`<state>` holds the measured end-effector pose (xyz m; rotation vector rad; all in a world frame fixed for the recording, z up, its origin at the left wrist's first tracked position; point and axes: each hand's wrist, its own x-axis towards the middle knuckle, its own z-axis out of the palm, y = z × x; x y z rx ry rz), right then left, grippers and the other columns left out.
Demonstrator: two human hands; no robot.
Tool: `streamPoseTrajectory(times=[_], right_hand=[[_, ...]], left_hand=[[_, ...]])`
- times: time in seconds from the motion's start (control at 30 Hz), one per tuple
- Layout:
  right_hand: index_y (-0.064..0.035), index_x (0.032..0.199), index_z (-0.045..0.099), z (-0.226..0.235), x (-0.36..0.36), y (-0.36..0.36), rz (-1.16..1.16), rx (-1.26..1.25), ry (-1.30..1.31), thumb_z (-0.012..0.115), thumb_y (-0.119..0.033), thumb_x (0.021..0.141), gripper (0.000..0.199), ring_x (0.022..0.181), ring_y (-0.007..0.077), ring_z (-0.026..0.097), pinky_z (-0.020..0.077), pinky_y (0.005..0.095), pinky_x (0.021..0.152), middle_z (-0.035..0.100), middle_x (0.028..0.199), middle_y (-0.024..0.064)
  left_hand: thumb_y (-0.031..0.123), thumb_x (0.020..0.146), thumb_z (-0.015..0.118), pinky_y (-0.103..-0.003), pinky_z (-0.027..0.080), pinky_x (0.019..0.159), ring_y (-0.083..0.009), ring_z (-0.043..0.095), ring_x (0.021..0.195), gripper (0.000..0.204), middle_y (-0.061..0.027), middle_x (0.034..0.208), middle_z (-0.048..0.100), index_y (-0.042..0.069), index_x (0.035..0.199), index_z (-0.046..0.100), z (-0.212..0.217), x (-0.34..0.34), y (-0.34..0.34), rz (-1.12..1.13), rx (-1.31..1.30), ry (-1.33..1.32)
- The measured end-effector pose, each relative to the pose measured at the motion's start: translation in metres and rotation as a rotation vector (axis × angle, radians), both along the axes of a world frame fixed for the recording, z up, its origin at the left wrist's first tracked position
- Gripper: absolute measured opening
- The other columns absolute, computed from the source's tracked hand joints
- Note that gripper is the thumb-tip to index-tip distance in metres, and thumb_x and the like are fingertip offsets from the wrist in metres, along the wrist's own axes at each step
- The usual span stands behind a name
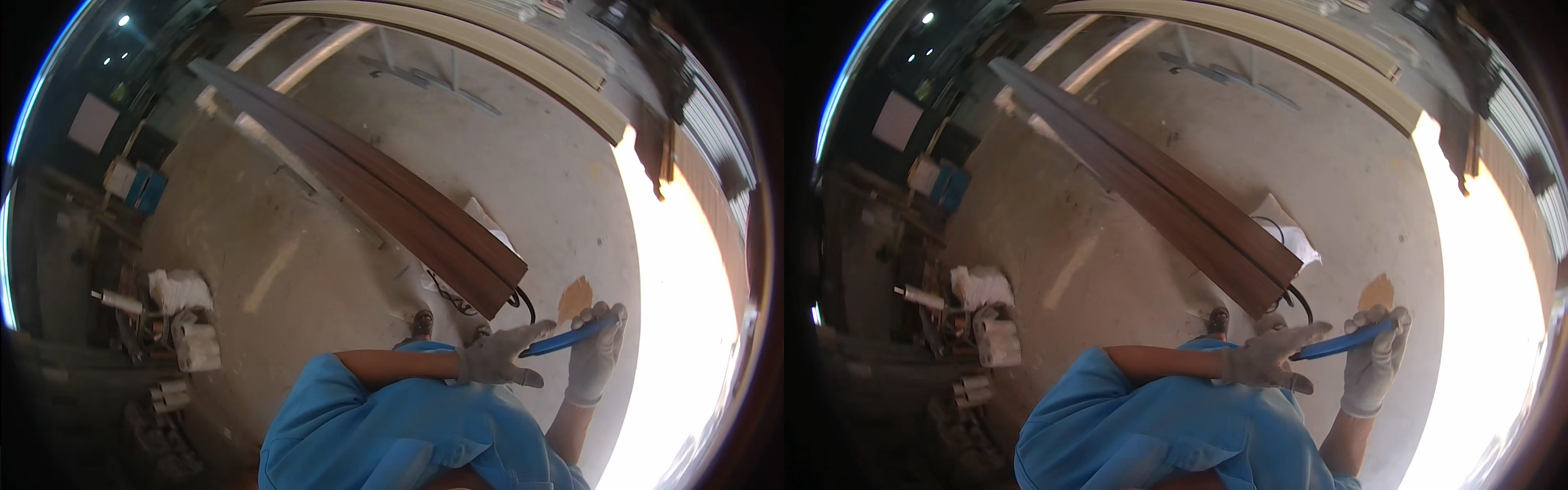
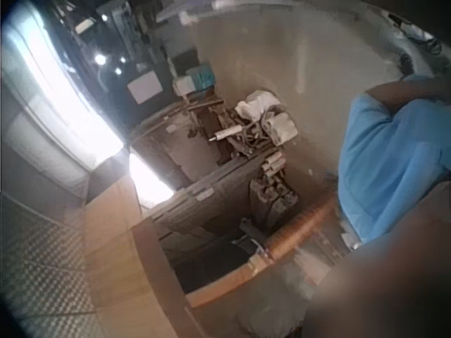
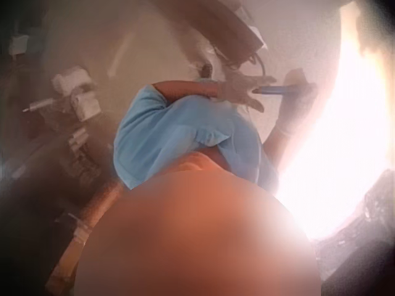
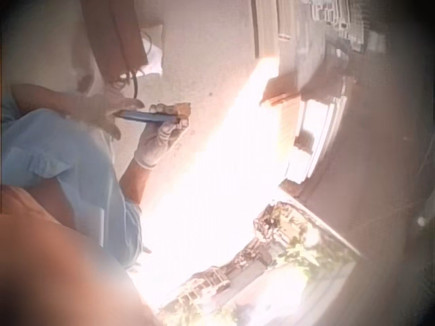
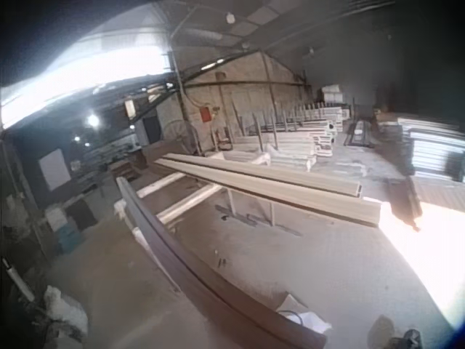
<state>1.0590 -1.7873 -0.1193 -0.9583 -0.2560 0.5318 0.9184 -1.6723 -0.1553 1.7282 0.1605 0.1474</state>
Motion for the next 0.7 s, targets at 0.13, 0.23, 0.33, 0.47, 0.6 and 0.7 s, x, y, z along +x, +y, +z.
streamPoseTrajectory(times=[0.13, 0.23, 0.33, 0.47, 0.6, 0.7], right_hand=[[-0.0107, 0.121, 0.049, 0.001, 0.036, -0.018, 0.447, -0.091, -0.408, 0.075, -0.023, 0.09, 0.042, 0.085, 0.021, 0.066, 0.052, 0.0357, 0.076, 0.066, 0.088, 0.0084], [-0.0082, 0.128, 0.05, 0.018, 0.087, -0.053, 0.925, -0.868, -0.873, 0.071, -0.018, 0.09, 0.045, 0.088, 0.025, 0.07, 0.0531, 0.0392, 0.081, 0.07, 0.09, 0.012], [-0.0084, 0.135, 0.05, 0.008, 0.098, -0.069, 1.354, -1.003, -1.16, 0.065, -0.016, 0.091, 0.047, 0.093, 0.0286, 0.07, 0.0522, 0.0403, 0.084, 0.07, 0.094, 0.0162], [-0.0107, 0.137, 0.051, -0.022, 0.091, -0.083, 1.325, -0.866, -0.825, 0.061, -0.018, 0.094, 0.045, 0.086, 0.0315, 0.068, 0.0509, 0.0413, 0.081, 0.068, 0.091, 0.0156], [-0.0077, 0.134, 0.052, -0.035, 0.096, -0.096, 1.091, -0.978, -0.797, 0.061, -0.018, 0.095, 0.041, 0.083, 0.0295, 0.068, 0.051, 0.0372, 0.077, 0.068, 0.088, 0.0187], [-0.0061, 0.13, 0.053, -0.039, 0.092, -0.098, 1.077, -0.894, -0.835, 0.062, -0.019, 0.095, 0.038, 0.086, 0.0299, 0.069, 0.0511, 0.0372, 0.076, 0.069, 0.09, 0.0186]], left_hand=[[0.041, 0.095, 0.064, -0.047, 0.049, 0.082, -0.0342, 0.068, 0.093, 0.041, -0.0181, 0.093, 0.069, 0.004, 0.111, 0.062, -0.012, 0.019, -0.007, -0.145, -0.047, 0.332], [0.035, 0.095, 0.064, -0.046, 0.049, 0.076, -0.0352, 0.069, 0.084, 0.029, -0.0159, 0.083, 0.069, 0.007, 0.1, 0.065, -0.021, 0.018, -0.017, -0.043, 0.335, 0.299], [0.037, 0.091, 0.068, -0.045, 0.051, 0.071, -0.0374, 0.068, 0.082, 0.029, -0.0178, 0.082, 0.068, 0.009, 0.1, 0.066, -0.033, 0.02, -0.031, -0.057, 0.487, 0.297], [0.035, 0.086, 0.075, -0.04, 0.053, 0.07, -0.0296, 0.071, 0.079, 0.034, -0.0148, 0.082, 0.069, 0.006, 0.103, 0.065, -0.049, 0.019, -0.043, 0.198, 0.377, 0.269], [0.029, 0.086, 0.078, -0.033, 0.053, 0.072, -0.0185, 0.068, 0.084, 0.042, -0.0086, 0.091, 0.068, 0.002, 0.115, 0.061, -0.068, 0.003, -0.044, 0.686, 0.077, 0.461], [0.027, 0.092, 0.072, -0.032, 0.051, 0.081, -0.0156, 0.063, 0.092, 0.041, -0.0079, 0.1, 0.065, 0.001, 0.12, 0.059, -0.1, 0.003, -0.042, 0.908, 0.181, 0.21]])
